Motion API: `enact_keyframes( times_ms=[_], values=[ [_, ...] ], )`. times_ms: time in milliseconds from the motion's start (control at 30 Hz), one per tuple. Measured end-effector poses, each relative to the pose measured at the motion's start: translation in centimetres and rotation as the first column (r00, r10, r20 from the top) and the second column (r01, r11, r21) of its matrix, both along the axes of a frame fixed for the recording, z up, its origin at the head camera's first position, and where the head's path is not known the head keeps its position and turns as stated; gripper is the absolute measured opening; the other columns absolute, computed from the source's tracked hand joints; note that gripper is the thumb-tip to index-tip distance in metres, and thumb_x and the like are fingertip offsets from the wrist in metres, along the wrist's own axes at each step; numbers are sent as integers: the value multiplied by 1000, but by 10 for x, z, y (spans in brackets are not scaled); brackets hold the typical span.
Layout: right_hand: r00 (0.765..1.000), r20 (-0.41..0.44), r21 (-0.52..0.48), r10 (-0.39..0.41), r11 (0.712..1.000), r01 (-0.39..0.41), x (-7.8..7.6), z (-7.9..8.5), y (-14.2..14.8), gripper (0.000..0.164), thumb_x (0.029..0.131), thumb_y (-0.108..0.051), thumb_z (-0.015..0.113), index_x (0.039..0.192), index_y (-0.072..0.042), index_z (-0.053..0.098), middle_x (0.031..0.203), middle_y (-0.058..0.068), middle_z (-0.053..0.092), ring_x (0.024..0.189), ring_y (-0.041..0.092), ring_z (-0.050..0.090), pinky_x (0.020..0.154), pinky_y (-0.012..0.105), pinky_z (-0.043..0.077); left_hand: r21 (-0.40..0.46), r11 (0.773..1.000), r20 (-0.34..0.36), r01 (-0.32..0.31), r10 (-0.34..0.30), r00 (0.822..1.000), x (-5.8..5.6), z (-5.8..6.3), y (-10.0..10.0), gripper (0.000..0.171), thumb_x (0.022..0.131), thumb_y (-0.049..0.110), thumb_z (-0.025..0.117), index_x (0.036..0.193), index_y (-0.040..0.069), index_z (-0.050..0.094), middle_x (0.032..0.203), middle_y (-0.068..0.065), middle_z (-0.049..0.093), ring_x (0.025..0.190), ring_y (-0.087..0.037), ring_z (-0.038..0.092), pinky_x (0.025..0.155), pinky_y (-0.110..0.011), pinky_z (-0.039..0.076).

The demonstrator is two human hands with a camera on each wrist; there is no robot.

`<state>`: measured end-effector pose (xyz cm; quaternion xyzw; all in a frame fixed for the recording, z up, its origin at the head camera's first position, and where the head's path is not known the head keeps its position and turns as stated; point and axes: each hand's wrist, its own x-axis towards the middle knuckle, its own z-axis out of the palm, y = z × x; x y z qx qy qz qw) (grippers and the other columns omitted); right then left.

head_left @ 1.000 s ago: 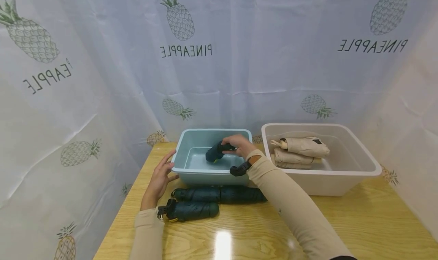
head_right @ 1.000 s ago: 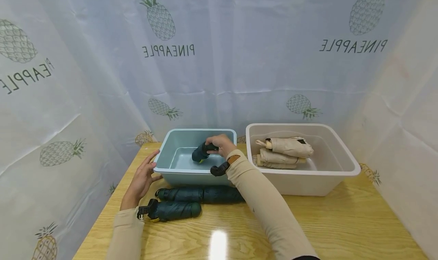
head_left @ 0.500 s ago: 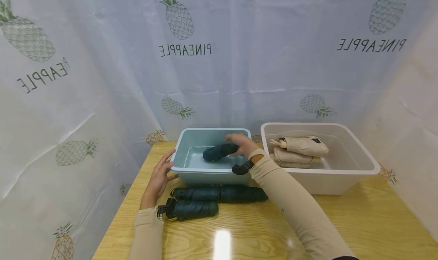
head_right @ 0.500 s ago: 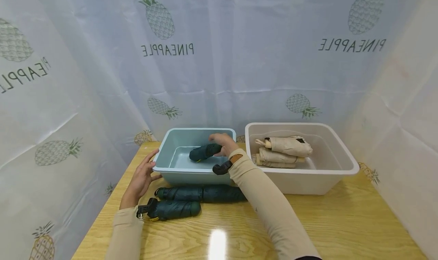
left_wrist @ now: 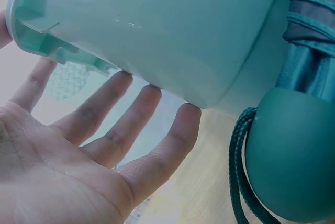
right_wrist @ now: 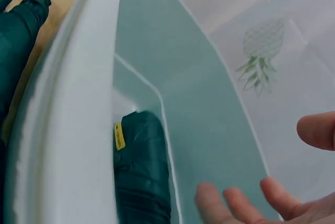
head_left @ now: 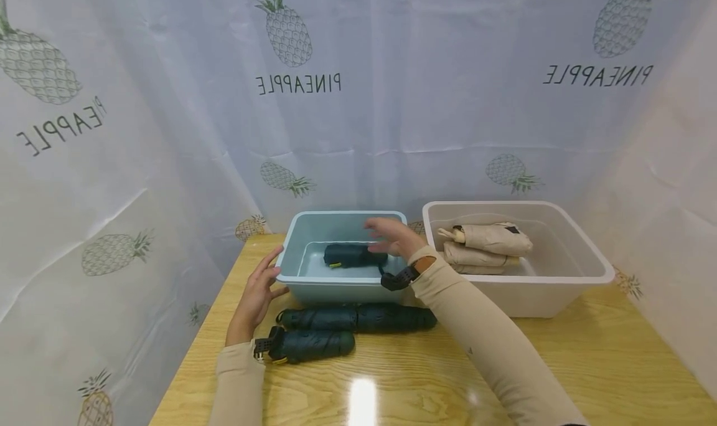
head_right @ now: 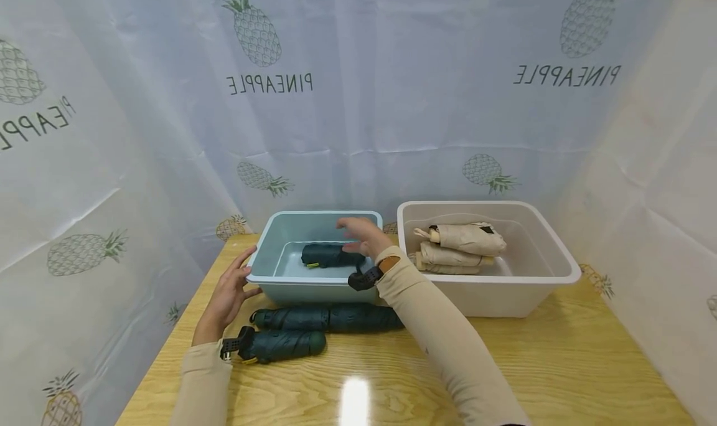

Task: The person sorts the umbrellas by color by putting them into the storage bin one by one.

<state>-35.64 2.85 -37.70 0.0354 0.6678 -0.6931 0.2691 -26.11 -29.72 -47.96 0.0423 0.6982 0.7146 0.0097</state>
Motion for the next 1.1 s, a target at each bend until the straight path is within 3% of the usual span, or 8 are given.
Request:
enact_keyframes(
  times_ms=[233,433,600,733,833,900,967,1100],
  values=[
    [972,-213,30,99,995,-95,13,11,3,42,106,-19,52,141,3,49,136,23,57,122,40,61,105,46,52,-4,1000,5,-4,4,1000,0,0,-1,54,109,25,43,162,23,31,162,-13,30,148,-41,35,108,-71,38],
    [908,-403,20,114,993,-116,39,17,16,28,107,-20,51,127,0,56,107,11,63,95,26,66,95,41,56,-6,1000,4,-25,25,1000,2,1,-3,53,109,25,42,161,22,33,163,-12,28,147,-42,36,106,-69,40],
    [872,-484,-118,76,981,-151,66,4,32,23,106,-20,54,122,-3,55,100,5,62,89,19,65,87,35,57,-3,1000,9,-24,24,1000,3,0,-4,53,109,25,42,161,22,32,164,-10,27,147,-41,37,107,-69,39],
    [810,-582,-281,71,917,-283,88,-13,47,7,106,-15,54,109,-12,59,95,0,65,84,15,66,80,32,57,-3,1000,5,-15,15,1000,3,-1,-4,53,109,26,43,162,23,32,162,-12,30,144,-37,40,107,-69,40],
    [745,-664,-364,71,839,-405,100,-25,58,15,107,-8,46,104,-13,60,93,-2,68,81,12,67,76,29,57,-1,1000,3,-16,16,1000,1,0,-3,53,109,27,43,161,24,33,160,-13,34,142,-36,42,106,-68,41],
    [714,-698,-386,65,805,-451,106,-33,65,22,107,-5,41,102,-12,61,94,-3,69,80,11,68,75,28,57,3,1000,0,-17,17,1000,1,1,-2,53,109,26,44,161,24,33,158,-14,35,142,-37,42,107,-69,40],
    [692,-720,-367,59,813,-451,112,-43,73,24,107,-3,40,101,-11,61,93,-4,69,80,10,67,75,28,57,8,1000,1,-13,13,1000,0,1,-1,54,109,26,44,161,23,33,159,-14,35,143,-38,40,107,-69,39],
    [670,-740,-241,57,907,-344,123,-63,86,19,104,1,45,93,-5,60,83,1,69,73,14,67,70,31,58,12,1000,9,-8,8,1000,1,2,0,54,109,24,43,162,22,32,162,-12,31,146,-40,37,108,-69,39]
  ],
)
